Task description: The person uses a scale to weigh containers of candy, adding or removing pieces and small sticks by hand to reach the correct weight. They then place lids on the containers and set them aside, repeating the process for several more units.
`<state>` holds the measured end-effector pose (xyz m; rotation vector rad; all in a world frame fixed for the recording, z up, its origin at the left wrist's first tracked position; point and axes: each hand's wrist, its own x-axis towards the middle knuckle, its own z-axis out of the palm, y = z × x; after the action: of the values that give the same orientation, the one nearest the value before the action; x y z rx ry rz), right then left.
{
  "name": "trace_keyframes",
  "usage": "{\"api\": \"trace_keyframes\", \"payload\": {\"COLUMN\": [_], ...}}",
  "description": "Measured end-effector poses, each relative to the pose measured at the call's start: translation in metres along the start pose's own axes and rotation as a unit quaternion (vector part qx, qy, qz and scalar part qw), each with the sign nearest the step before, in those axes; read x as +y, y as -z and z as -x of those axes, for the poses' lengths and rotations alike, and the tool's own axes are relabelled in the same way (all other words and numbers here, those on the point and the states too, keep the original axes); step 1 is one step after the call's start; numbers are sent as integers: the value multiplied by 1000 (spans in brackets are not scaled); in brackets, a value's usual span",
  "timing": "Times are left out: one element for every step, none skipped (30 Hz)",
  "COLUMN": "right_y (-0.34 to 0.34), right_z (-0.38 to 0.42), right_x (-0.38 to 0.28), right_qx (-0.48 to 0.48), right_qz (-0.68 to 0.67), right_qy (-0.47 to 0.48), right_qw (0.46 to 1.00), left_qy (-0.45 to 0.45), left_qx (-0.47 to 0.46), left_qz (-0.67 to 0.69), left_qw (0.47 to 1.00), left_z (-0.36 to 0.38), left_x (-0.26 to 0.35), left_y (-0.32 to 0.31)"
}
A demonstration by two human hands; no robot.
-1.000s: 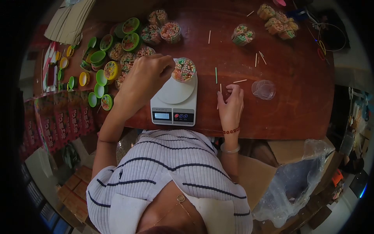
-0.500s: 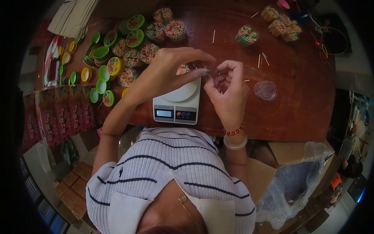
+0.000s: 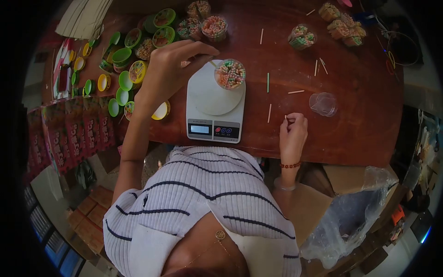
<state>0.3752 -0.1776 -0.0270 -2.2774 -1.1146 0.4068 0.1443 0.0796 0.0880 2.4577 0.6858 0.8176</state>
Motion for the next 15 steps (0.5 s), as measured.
{"api": "trace_keyframes", "payload": {"right_y": [0,-1,0,0,0,1,0,0,0,-2,-5,-5,-3,1,5], "right_z": [1,1,0,-3,-6,-9,-10,-12,-14,-15,-15,-16,-18,-19,-21], "right_x": [-5,-12,-17,-16,-14,-13,-13,-15,-16,-15,-12,-15,-19,-26,-36], "right_qx": [7,-1,-10,-7,-12,-19,-17,-14,-10,-8,0,8,11,-12,-35], "right_qz": [1,26,51,52,37,23,24,23,22,22,25,28,28,-32,-91], "right_qy": [-3,-15,-26,-26,-23,-20,-20,-14,-8,-6,7,19,19,-6,-32], "right_qw": [1000,1000,998,998,999,999,999,1000,1000,1000,1000,999,999,999,995], "left_qy": [-7,-16,-23,-27,-34,-41,-42,-49,-56,-57,-51,-46,-48,-43,-37], "left_qx": [-1,-4,-6,-5,-3,-2,0,-14,-28,-25,-40,-56,-55,-69,-83], "left_qz": [3,-7,-16,-15,0,15,16,10,3,3,4,6,7,-4,-14], "left_qw": [1000,1000,1000,1000,999,999,999,999,998,998,998,997,997,997,996], "left_z": [-2,-3,-4,-5,-7,-8,-9,-8,-8,-6,-5,-4,-3,-1,-1], "left_x": [1,2,4,7,10,13,12,9,6,6,6,5,3,1,0], "left_y": [-2,-3,-3,-3,-3,-3,-7,-14,-19,-21,-24,-26,-28,-31,-32]}}
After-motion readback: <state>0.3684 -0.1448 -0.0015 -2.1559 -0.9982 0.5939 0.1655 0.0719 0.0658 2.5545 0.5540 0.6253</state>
